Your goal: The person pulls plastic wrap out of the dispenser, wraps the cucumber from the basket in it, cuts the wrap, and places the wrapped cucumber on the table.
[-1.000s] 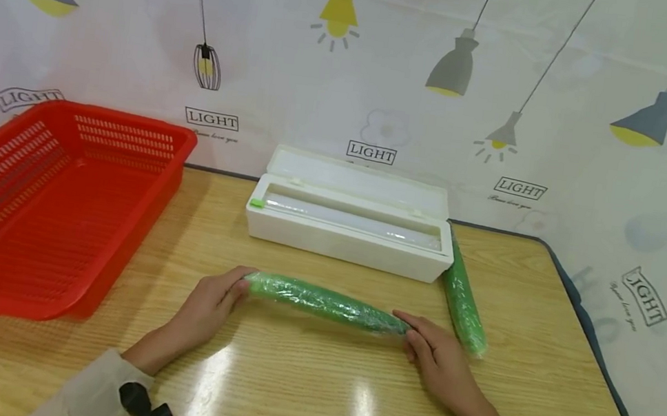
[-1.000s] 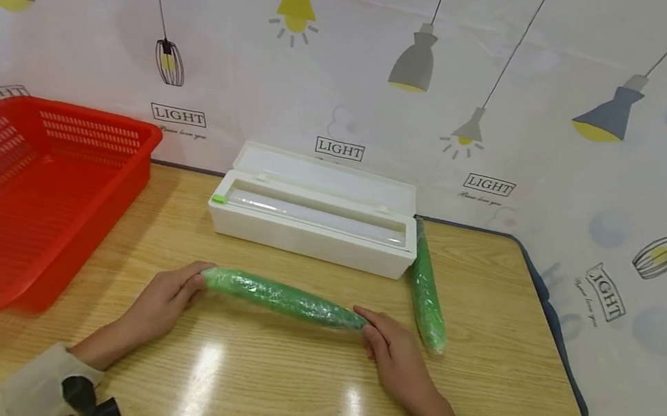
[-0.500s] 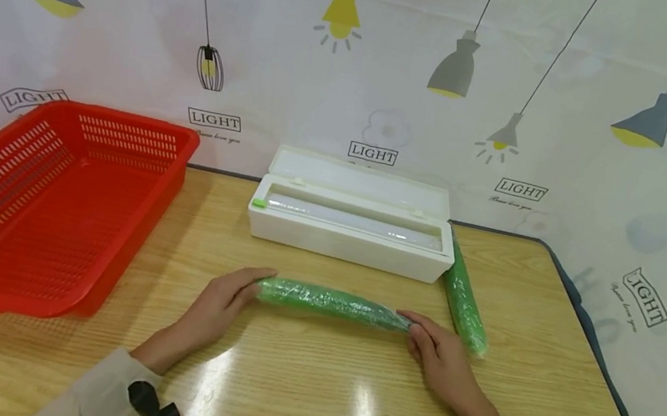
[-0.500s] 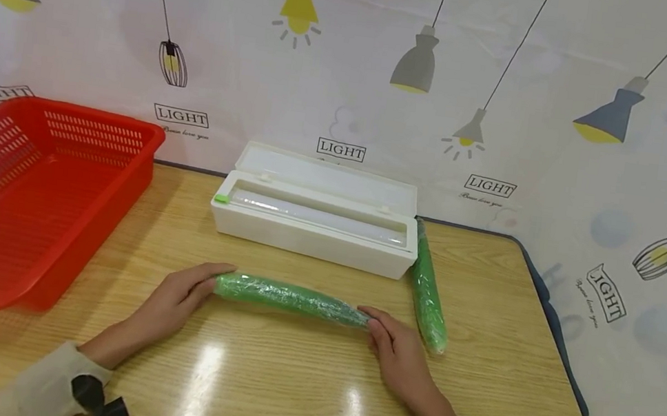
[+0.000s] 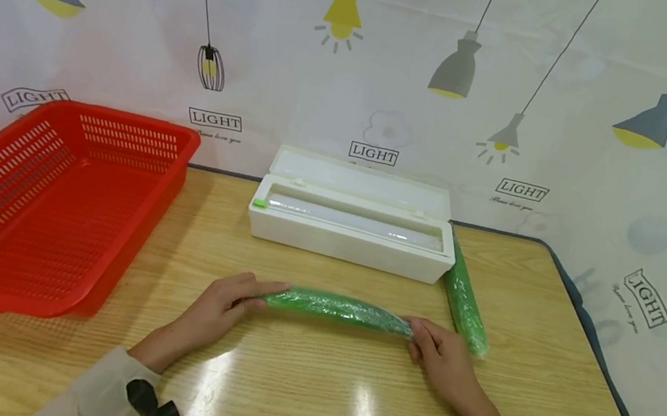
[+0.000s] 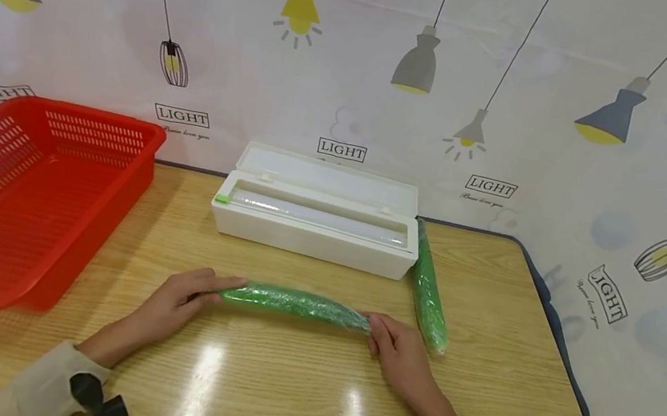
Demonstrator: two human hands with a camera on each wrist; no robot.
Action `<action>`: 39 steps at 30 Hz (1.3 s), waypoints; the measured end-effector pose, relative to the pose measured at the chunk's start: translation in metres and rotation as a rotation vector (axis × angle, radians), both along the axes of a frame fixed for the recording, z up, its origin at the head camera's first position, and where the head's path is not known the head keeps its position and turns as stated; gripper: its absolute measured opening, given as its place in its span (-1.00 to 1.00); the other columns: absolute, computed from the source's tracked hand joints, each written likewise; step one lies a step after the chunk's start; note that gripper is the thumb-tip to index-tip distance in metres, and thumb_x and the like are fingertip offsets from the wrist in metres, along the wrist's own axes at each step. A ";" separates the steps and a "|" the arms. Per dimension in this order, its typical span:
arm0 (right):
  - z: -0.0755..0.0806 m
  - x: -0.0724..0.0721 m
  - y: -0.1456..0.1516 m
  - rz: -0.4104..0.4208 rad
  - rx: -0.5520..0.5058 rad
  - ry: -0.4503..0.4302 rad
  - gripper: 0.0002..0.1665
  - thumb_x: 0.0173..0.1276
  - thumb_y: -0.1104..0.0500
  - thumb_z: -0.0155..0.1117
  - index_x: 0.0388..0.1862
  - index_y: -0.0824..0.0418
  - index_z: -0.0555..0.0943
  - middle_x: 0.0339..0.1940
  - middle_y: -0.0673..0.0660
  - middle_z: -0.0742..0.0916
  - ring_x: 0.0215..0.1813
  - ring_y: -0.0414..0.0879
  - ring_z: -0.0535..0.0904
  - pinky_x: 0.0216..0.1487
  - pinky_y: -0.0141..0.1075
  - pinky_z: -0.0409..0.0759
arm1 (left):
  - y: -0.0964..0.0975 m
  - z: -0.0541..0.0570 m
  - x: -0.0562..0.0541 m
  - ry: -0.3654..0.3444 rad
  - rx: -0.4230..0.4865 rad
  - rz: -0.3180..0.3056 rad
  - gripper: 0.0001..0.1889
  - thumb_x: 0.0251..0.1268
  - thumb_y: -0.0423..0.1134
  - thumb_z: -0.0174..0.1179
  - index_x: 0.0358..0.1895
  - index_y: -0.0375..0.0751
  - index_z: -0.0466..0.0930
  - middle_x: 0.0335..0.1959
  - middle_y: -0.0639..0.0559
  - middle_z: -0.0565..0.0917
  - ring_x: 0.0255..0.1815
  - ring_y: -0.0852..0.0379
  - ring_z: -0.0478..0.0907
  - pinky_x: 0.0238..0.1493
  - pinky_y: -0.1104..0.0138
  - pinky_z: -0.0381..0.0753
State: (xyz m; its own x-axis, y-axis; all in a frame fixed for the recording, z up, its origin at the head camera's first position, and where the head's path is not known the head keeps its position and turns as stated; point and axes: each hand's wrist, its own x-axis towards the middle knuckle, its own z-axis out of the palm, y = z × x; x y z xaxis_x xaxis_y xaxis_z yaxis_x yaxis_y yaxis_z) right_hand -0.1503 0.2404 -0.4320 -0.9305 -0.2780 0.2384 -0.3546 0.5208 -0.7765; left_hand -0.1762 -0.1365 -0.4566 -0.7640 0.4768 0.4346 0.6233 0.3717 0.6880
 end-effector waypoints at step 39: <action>-0.015 -0.005 0.003 -0.105 0.188 0.117 -0.83 0.40 0.10 0.23 -0.20 0.12 0.72 -0.28 -0.08 0.71 -0.31 -0.26 0.56 -0.32 -0.32 0.53 | -0.004 -0.001 -0.002 -0.029 -0.054 0.132 -0.59 0.25 -0.36 0.22 0.18 -0.20 0.46 -0.35 0.13 0.50 -0.38 0.23 0.42 -0.34 0.32 0.47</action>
